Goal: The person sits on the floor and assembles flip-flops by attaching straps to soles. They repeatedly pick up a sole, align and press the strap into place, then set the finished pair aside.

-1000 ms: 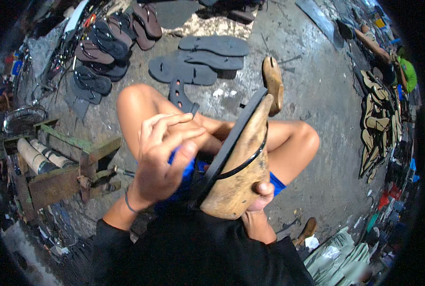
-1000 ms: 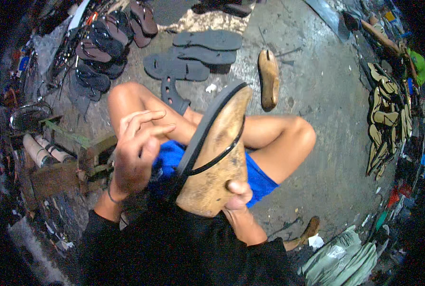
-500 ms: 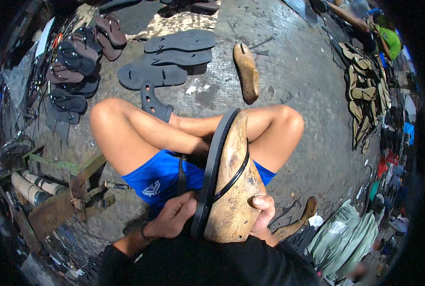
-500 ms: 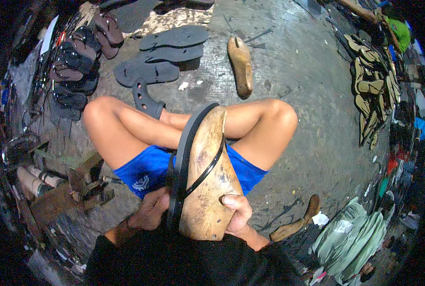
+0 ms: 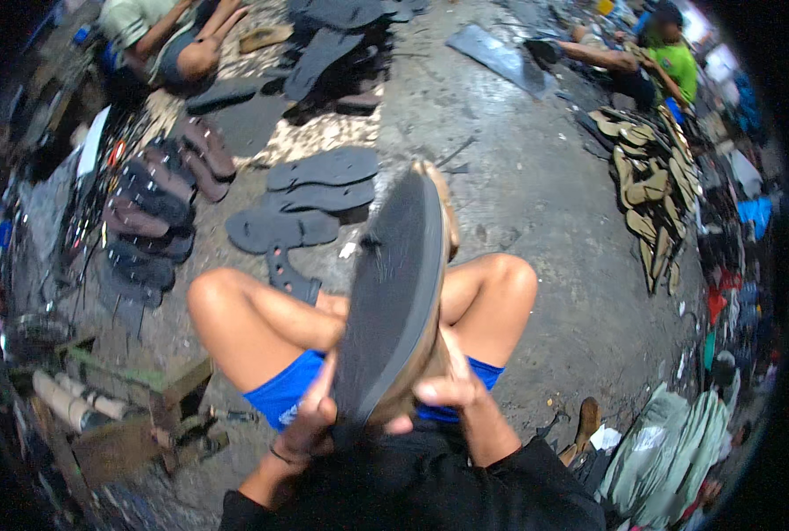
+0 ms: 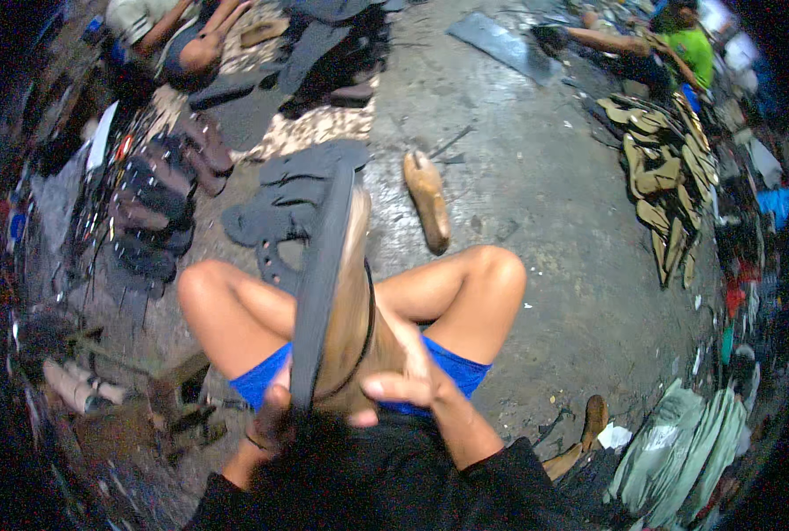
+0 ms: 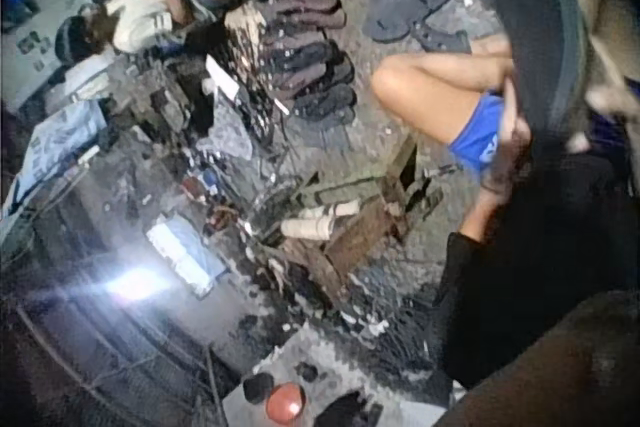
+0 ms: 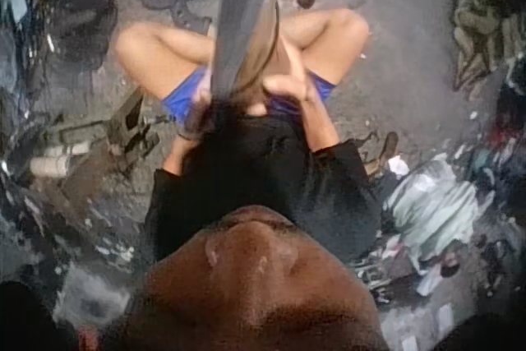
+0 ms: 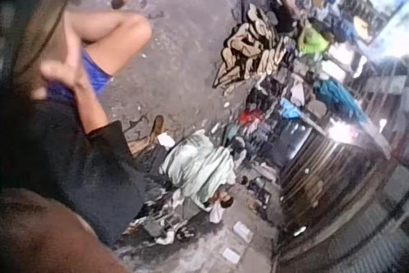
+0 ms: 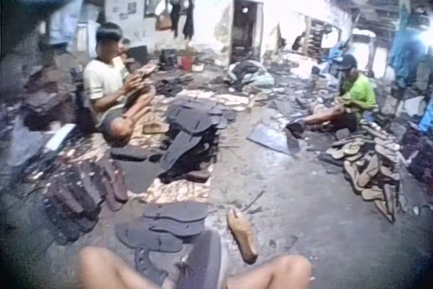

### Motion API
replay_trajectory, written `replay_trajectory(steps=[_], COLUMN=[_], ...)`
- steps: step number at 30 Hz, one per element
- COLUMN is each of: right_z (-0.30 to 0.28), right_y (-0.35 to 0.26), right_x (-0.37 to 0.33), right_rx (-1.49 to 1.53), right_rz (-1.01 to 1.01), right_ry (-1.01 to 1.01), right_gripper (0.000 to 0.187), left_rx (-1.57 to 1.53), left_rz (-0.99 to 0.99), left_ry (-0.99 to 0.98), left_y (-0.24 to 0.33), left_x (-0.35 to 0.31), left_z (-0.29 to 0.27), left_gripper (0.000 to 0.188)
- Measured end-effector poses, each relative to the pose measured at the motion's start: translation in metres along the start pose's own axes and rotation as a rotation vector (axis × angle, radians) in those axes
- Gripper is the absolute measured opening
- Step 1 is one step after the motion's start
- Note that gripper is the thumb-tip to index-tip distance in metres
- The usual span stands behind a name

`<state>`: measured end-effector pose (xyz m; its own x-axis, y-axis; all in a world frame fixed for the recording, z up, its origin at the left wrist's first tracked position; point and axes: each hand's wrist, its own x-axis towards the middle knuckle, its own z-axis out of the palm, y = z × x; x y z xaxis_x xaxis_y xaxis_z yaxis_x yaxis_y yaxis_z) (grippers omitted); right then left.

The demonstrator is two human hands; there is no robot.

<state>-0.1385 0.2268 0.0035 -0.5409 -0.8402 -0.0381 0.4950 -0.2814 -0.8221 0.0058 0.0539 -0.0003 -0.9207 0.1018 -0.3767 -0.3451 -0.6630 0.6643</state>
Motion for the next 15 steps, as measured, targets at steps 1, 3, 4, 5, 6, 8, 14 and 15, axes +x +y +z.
replay_trajectory(steps=[1, 3, 4, 5, 6, 8, 14, 15], right_z=[-0.006, -0.001, 0.002, 0.001, 0.003, 0.007, 0.005, 0.005], right_y=[0.008, 0.021, 0.030, 0.054, 0.076, 0.114, 0.135, 0.133], right_x=[0.011, 0.023, 0.034, 0.036, 0.040, 0.040, 0.036, 0.039], right_rx=[-0.111, -0.089, -0.194, -0.208, -0.227, -0.261, -0.381, -0.412], right_rz=[-0.061, 0.037, 0.130, 0.237, 0.254, 0.266, 0.160, 0.168], right_ry=[-0.005, -0.032, 0.022, 0.052, 0.097, 0.163, 0.138, 0.129], right_gripper=[0.101, 0.099, 0.103, 0.102, 0.097, 0.090, 0.076, 0.068], left_rx=[0.066, 0.287, 0.395, 0.485, 0.586, 0.470, -0.010, 0.116], left_rz=[0.101, 0.162, 0.186, 0.242, 0.299, 0.183, 0.072, 0.078], left_ry=[-0.004, 0.119, 0.177, 0.205, 0.228, 0.316, 0.291, 0.320], left_y=[0.007, 0.015, 0.021, 0.013, 0.007, -0.010, -0.030, -0.030], left_x=[0.005, 0.007, 0.012, 0.010, 0.011, 0.004, -0.006, -0.006], left_z=[-0.010, -0.028, -0.038, -0.042, -0.048, -0.063, -0.084, -0.083], left_gripper=[0.104, 0.080, 0.069, 0.065, 0.061, 0.064, 0.066, 0.065])
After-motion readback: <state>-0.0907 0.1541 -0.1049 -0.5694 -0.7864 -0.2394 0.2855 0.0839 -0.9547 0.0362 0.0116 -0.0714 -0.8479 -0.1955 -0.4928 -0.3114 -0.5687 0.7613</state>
